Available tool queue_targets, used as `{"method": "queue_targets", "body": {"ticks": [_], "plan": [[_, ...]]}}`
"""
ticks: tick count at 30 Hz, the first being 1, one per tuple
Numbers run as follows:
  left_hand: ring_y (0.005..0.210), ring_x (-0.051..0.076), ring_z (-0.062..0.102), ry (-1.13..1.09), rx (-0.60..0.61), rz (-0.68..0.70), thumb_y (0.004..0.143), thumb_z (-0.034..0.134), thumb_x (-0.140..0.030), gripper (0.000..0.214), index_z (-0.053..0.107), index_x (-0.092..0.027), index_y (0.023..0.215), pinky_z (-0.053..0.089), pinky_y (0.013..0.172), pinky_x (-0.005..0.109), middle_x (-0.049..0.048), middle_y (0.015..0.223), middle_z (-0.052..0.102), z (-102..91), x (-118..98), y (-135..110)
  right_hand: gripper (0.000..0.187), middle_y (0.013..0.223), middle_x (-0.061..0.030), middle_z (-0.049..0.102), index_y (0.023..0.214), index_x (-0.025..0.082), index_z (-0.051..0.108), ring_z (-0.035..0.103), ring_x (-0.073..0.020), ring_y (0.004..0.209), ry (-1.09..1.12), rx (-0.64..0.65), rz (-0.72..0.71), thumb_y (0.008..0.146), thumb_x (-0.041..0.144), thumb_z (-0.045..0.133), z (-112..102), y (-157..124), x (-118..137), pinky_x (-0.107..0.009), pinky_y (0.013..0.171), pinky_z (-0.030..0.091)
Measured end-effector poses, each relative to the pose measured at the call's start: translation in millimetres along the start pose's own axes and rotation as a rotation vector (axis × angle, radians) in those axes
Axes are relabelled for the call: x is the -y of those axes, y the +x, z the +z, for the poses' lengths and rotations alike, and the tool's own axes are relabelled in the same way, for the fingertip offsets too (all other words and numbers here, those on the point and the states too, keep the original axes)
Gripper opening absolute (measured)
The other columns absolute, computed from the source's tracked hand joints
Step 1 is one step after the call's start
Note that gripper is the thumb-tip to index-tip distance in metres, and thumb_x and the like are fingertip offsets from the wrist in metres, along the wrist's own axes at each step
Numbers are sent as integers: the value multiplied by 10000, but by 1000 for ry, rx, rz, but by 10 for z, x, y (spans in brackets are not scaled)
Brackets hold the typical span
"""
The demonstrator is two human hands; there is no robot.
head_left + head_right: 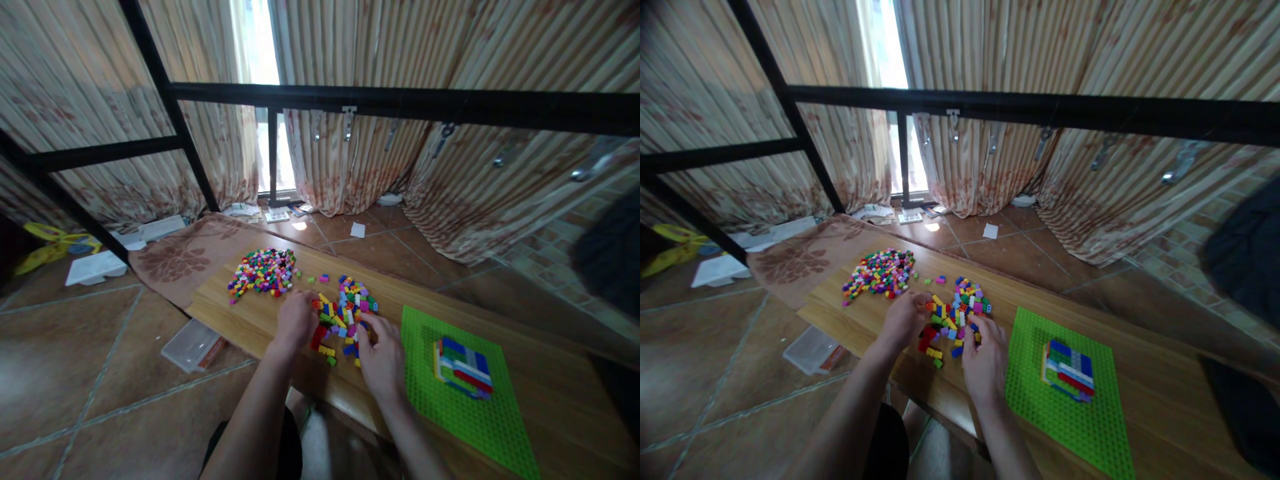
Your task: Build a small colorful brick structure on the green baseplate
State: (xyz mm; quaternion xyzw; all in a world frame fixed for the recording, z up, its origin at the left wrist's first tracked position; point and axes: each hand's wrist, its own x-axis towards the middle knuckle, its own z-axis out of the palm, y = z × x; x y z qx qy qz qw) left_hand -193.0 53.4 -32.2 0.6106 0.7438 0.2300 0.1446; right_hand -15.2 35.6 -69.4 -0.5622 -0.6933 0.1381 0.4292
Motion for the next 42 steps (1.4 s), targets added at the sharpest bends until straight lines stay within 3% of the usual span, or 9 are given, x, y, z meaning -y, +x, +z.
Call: {"method": "queue_targets", "body": {"ticks": [5,9,15,20,23,30,37,39,42], "plan": [[856,220,627,59,-10,30,787,543,-156,227,702,-223,934,458,760,291,85,930,659,29,1,2,252,1037,-109,688,1022,185,671,568,-261,990,7,32,4,885,303,495,-30,-7,-17,-428,885,430],[724,167,597,-188,-12,17,753,567,-131,142,672,-166,843,440,697,259,57,817,650,6,20,52,243,1016,-103,688,1013,189,676,577,-251,985,83,21,18,888,307,505,-79,-15,5,-420,891,436],[640,127,560,-952,327,155,757,626,-251,150,633,-135,852,434,614,226,14,738,631,-14,-177,-17,272,1025,-71,695,1073,203,660,630,-195,917,432,37,145,885,369,555,-198,-24,143,-333,818,494],[741,148,597,-1082,512,203,729,689,-269,175,644,-126,820,462,707,242,35,768,663,60,-466,-194,288,909,-42,720,1010,198,686,654,-182,809,669,32,299,802,395,658,-235,-18,133,-308,739,523],[700,138,591,-1104,515,150,711,699,-250,151,637,-124,767,459,686,235,27,713,660,109,-559,-264,232,849,-41,724,902,189,711,651,-182,765,658,12,357,781,383,671,-253,-21,60,-309,715,523],[662,135,593,-1100,522,74,717,654,-205,86,657,-126,751,463,653,236,28,685,666,216,-579,-310,222,750,-31,718,858,183,710,644,-167,671,655,58,388,791,384,645,-325,-33,25,-286,645,522],[640,132,619,-1158,626,-31,703,648,-237,124,668,-124,750,471,629,229,34,664,674,161,-606,-311,239,632,-3,666,848,184,704,606,-155,588,676,69,411,788,406,638,-336,-33,-64,-281,599,503],[611,119,605,-1174,569,-81,671,680,-242,143,664,-127,754,471,615,224,19,653,663,149,-582,-286,244,668,-9,676,871,188,699,621,-167,624,653,44,423,778,407,644,-326,-29,-128,-298,631,511],[567,102,578,-1210,377,-172,624,725,-258,182,650,-132,732,473,600,219,-8,619,632,142,-512,-214,231,820,-43,702,886,195,698,645,-195,754,481,-19,378,769,386,641,-312,-11,-218,-333,726,512]]}}
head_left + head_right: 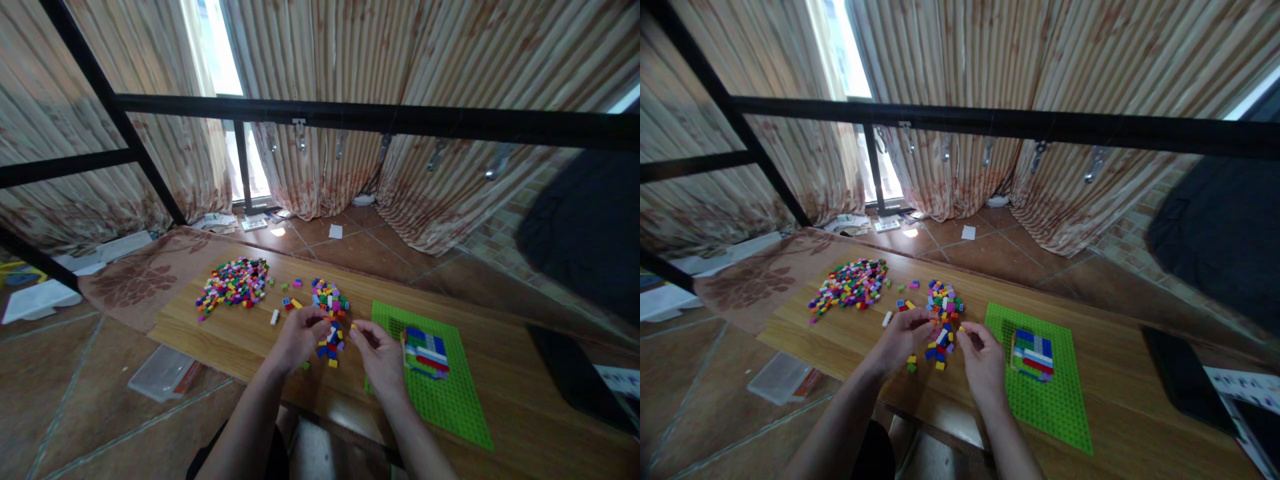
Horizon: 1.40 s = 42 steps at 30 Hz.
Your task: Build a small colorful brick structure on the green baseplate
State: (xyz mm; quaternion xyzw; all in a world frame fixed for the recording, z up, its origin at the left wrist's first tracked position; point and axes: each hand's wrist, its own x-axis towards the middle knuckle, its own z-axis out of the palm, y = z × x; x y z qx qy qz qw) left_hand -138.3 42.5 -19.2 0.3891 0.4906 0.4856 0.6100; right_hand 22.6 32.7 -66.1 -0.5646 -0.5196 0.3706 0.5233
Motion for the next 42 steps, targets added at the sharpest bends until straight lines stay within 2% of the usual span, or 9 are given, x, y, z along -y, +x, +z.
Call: {"method": "queue_targets", "body": {"ticks": [5,9,14,22,26,29,35,38,42], "plan": [[598,109,598,-80,-167,2,605,744,-280,230,654,-129,754,471,585,208,4,647,644,-107,-52,38,198,874,-57,687,882,198,702,635,-204,790,-284,35,-121,788,335,594,-3,38,-40,-350,756,496],[609,119,602,-146,-177,-27,593,745,-286,306,668,-127,843,467,577,218,15,670,651,-156,-124,3,233,946,-68,705,932,205,699,644,-210,852,-302,64,-153,827,340,540,3,39,-22,-351,792,497],[611,105,590,-238,-279,30,622,714,-308,349,686,-127,918,460,608,217,14,703,653,-266,-218,12,291,957,-83,713,941,196,697,651,-212,869,-353,-4,-214,864,367,474,25,235,38,-352,806,497],[645,113,599,-348,-292,32,615,714,-353,339,671,-128,864,458,636,225,18,721,654,-322,-278,23,231,932,-91,708,943,204,707,631,-233,878,-628,69,-322,802,316,562,365,862,118,-366,812,467],[617,100,579,-313,-308,29,612,722,-350,353,669,-125,878,434,607,209,-6,659,617,-331,-275,34,141,838,-69,718,836,244,723,618,-233,852,-650,82,-339,762,256,604,459,926,82,-367,831,446],[594,89,568,-294,-305,32,615,721,-331,337,667,-126,877,422,584,199,-11,661,611,-327,-278,37,177,861,-70,729,857,243,726,624,-236,868,-638,94,-342,776,242,568,431,868,75,-377,837,452],[600,94,584,-253,-242,-24,666,672,-346,306,657,-131,883,424,543,189,4,706,629,-242,-268,19,332,1008,-83,736,1067,202,685,670,-218,892,-388,105,-226,861,394,509,92,475,229,-370,801,505],[588,95,581,-201,-191,-43,685,666,-395,308,654,-129,841,405,503,186,20,752,641,-123,-224,8,332,1036,-84,728,1054,220,693,661,-232,937,-345,31,-172,843,442,566,-291,227,301,-400,853,493],[498,71,489,-67,-68,-62,697,661,-435,298,606,-143,721,331,452,182,-20,632,567,144,-107,4,338,1024,-88,724,1023,218,702,661,-244,931,-369,-178,-108,819,468,602,-909,79,269,-426,875,492]]}}
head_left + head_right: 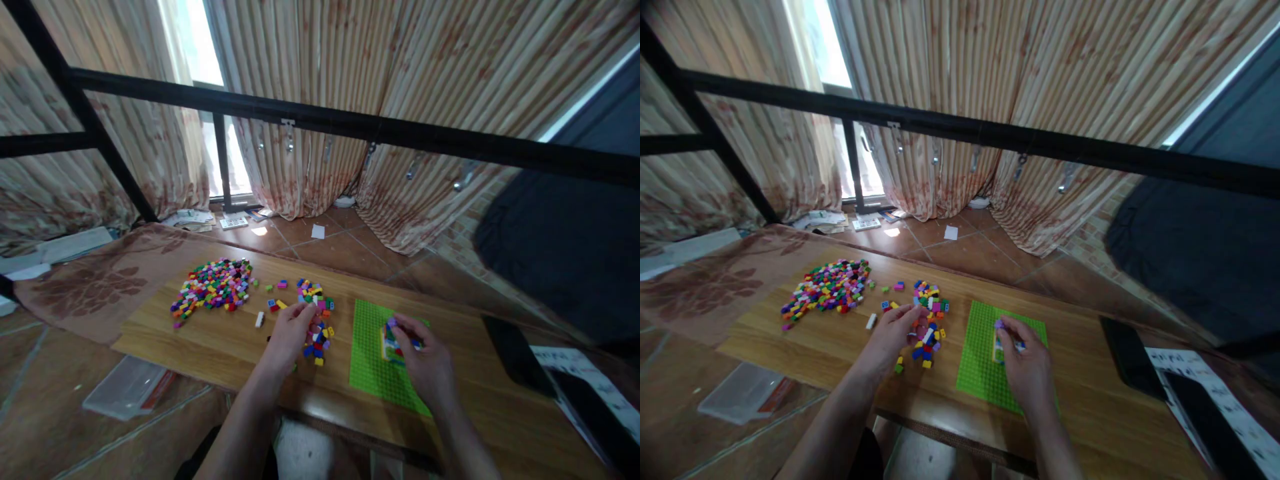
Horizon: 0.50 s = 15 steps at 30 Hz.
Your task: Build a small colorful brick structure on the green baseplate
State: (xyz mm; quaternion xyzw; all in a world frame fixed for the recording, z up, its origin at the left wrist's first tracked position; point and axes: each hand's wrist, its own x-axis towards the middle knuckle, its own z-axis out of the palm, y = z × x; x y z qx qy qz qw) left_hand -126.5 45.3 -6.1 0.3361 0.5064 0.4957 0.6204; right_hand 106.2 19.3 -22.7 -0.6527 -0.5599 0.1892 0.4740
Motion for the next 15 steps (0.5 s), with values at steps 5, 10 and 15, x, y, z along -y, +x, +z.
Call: {"method": "queue_targets", "body": {"ticks": [5,10,15], "plan": [[466,69,384,176,176,61,740,602,-424,304,515,-170,597,272,463,209,-59,516,439,412,242,-12,324,972,-86,724,996,198,701,660,-239,900,-38,-39,19,813,448,607,-327,39,-276,-428,874,492],[469,79,348,288,241,113,767,558,-400,284,520,-175,599,250,480,225,-65,501,389,739,455,19,225,1002,-60,700,968,242,707,606,-243,984,-126,122,-181,867,369,551,-194,-30,-266,-438,909,466],[488,103,399,401,230,159,786,524,-373,256,576,-173,635,278,493,225,-47,499,439,888,588,81,211,1023,-64,667,989,247,704,556,-247,1011,-231,192,-315,879,243,524,-128,-33,-226,-440,908,462]]}}
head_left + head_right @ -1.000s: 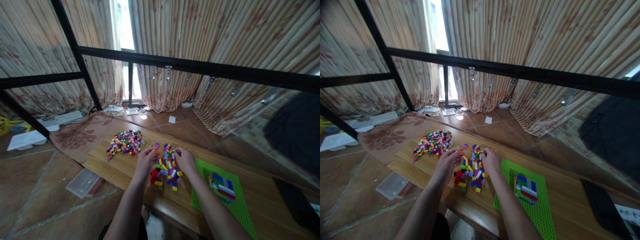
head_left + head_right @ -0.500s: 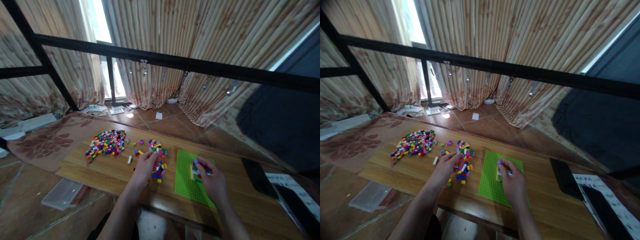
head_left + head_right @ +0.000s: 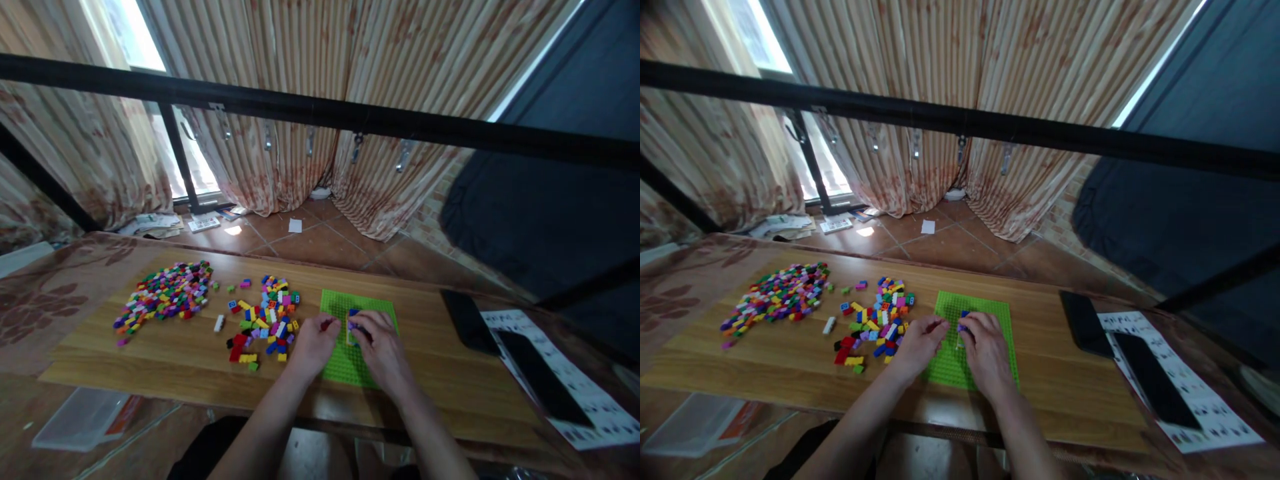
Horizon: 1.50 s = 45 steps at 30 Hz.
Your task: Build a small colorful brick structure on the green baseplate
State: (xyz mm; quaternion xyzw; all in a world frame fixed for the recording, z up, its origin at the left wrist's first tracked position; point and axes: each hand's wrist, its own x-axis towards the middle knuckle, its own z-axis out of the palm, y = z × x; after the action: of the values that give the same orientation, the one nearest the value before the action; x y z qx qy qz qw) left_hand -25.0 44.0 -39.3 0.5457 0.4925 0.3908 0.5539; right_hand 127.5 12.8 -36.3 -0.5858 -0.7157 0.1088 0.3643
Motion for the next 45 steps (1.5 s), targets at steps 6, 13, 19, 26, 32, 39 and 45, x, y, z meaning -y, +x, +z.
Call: {"method": "queue_targets", "body": {"ticks": [6,13,19,26,32,39,45], "plan": [[524,115,442,73,20,31,780,536,-334,239,631,-163,643,313,512,218,-31,516,477,87,65,50,213,1037,-71,633,975,250,706,536,-257,1016,-74,-12,-4,859,216,530,6,-32,-46,-446,892,469],[568,124,480,93,7,51,764,572,-348,238,677,-153,678,341,548,224,-10,577,566,158,95,73,222,1098,-82,639,996,250,709,549,-257,1055,-15,-118,61,842,255,548,-33,-74,-35,-449,933,456],[492,116,441,133,-17,5,801,551,-409,307,648,-159,652,295,509,228,-35,486,483,144,84,89,276,1063,-104,679,965,197,710,597,-251,1022,131,-367,304,823,378,556,-116,-98,-261,-447,928,447],[572,141,532,237,-42,-5,779,595,-479,353,695,-148,712,334,544,242,13,607,619,165,81,124,396,1011,-108,718,1010,167,706,642,-242,929,369,-394,593,747,449,617,4,-94,-449,-412,859,478],[613,152,561,357,-49,-22,786,597,-451,328,704,-143,742,339,560,244,28,648,652,198,30,120,399,1023,-103,726,996,172,708,655,-241,934,462,-361,628,737,463,621,36,-91,-430,-418,892,474],[657,163,592,434,-72,-56,810,582,-416,307,701,-142,745,341,578,247,51,691,681,240,-30,114,397,997,-108,735,974,171,706,668,-244,920,506,-366,630,716,465,635,55,-86,-420,-422,879,494],[647,157,585,462,-88,-83,802,597,-399,281,699,-145,736,335,581,246,46,682,674,255,-68,103,384,971,-105,742,965,171,708,680,-241,890,521,-347,618,714,453,639,59,-77,-388,-409,842,519]]}}
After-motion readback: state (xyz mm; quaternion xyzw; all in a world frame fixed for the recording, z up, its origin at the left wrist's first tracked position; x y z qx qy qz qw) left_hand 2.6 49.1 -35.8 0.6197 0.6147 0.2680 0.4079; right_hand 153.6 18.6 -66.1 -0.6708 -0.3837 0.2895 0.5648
